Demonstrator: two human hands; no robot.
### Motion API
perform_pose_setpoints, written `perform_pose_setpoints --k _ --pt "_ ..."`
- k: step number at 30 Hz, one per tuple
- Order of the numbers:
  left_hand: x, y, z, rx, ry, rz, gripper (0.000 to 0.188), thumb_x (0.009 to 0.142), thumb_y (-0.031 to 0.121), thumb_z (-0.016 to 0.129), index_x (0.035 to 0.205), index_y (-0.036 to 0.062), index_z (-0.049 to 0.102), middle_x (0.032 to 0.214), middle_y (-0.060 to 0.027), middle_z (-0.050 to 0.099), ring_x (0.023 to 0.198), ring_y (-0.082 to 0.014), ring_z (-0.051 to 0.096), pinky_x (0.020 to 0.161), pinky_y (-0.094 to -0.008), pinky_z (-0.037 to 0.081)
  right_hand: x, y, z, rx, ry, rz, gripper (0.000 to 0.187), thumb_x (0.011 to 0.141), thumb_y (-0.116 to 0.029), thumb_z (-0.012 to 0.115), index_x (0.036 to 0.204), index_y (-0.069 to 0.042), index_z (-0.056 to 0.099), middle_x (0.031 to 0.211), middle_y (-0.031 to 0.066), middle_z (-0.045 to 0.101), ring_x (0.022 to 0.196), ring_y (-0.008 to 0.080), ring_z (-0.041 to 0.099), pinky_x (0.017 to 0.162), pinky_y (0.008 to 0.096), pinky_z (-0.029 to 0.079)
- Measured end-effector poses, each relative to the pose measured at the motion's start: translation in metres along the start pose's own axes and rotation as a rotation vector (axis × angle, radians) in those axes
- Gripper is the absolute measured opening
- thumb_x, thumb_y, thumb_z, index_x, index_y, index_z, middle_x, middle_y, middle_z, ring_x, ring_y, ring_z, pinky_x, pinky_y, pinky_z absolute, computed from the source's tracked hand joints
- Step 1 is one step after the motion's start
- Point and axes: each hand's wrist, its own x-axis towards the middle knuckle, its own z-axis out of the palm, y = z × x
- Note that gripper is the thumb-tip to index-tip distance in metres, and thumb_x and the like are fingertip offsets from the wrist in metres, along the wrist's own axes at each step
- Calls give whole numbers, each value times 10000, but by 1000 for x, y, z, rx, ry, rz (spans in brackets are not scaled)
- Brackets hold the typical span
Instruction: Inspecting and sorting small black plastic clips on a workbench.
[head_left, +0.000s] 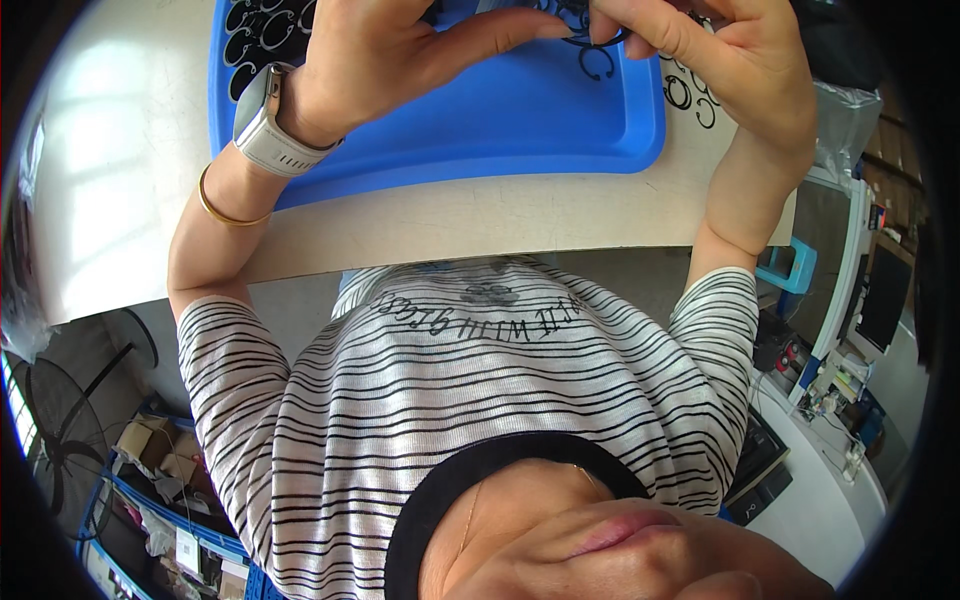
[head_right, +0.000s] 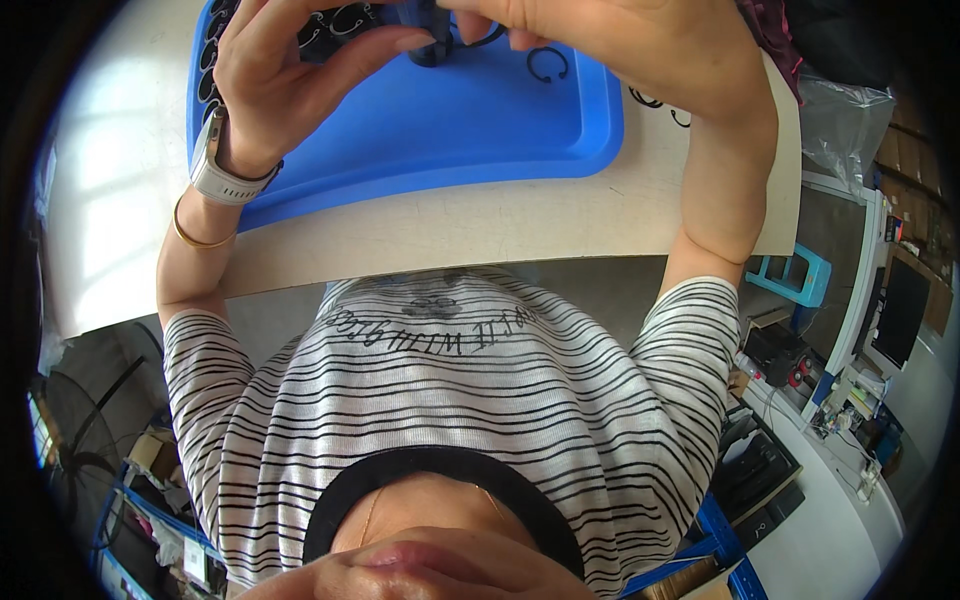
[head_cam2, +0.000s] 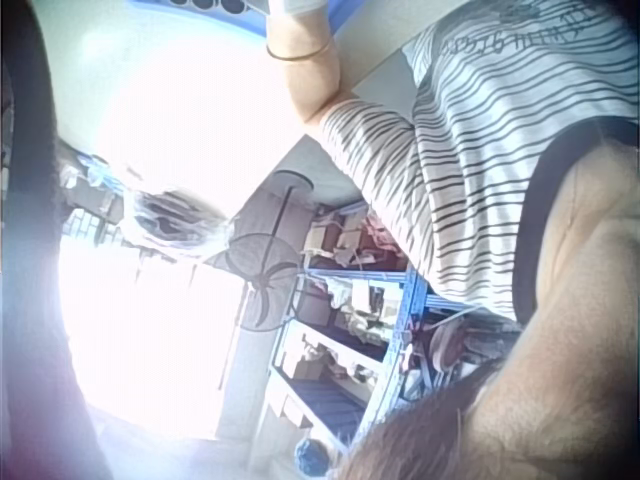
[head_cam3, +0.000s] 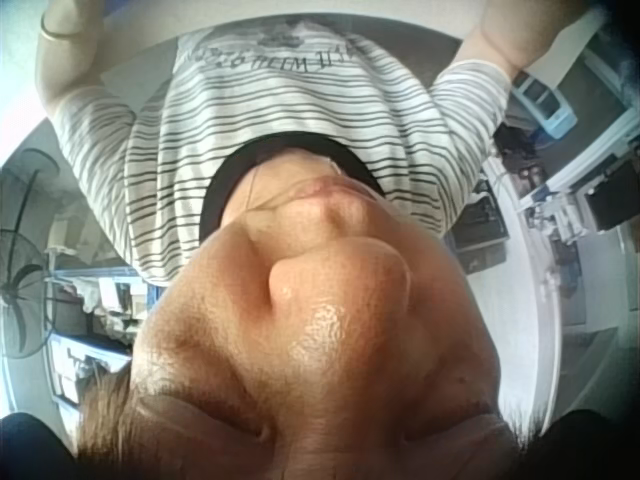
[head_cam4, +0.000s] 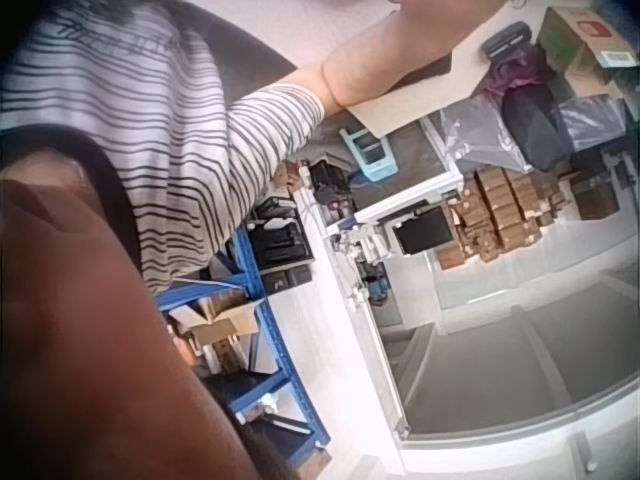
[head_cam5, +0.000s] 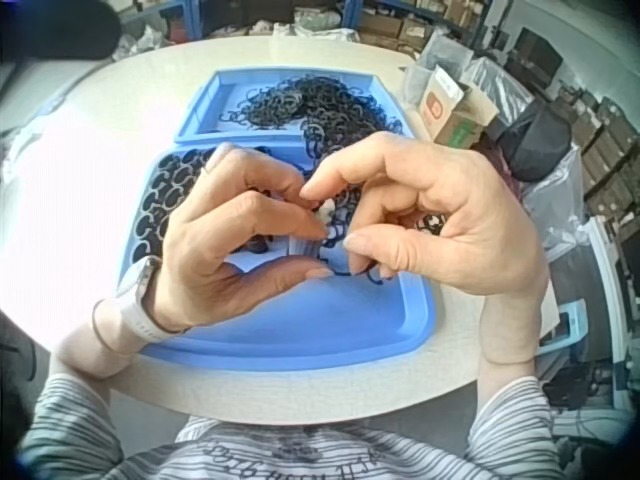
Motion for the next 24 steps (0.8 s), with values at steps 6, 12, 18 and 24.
perform_pose_setpoints --k 6,12,18,24 --pt "-7 -9 11 -102 171 152 272 746 182 900 924 61 734 992 -93 648 850 -207 590 733 -324 470 2 5 4 -56 -31 -76 374 875 28 702 1245 14 647 774 85 729 650 87 666 599 210 504" --pt "-9 -13 13 -26 176 194 195 762 80 865 886 54 716 974 -89 659 813 -198 571 710 -323 463 3 -6 4 -84 -16 -88 342 884 -7 742 1217 -8 667 853 77 737 710 100 697 639 217 525" --pt "-6 -10 5 -65 132 127 182 795 54 843 889 43 688 967 -92 665 768 -176 565 651 -288 450 2 2 -6 -263 -6 -94 135 871 -29 780 977 -3 701 817 43 701 708 88 667 619 219 518" --pt "-8 -16 7 -69 158 143 169 832 56 826 930 35 690 979 -99 660 795 -181 593 674 -287 476 2 2 -8 -185 -51 -75 94 869 -17 775 902 1 690 802 32 686 672 74 631 591 220 497"
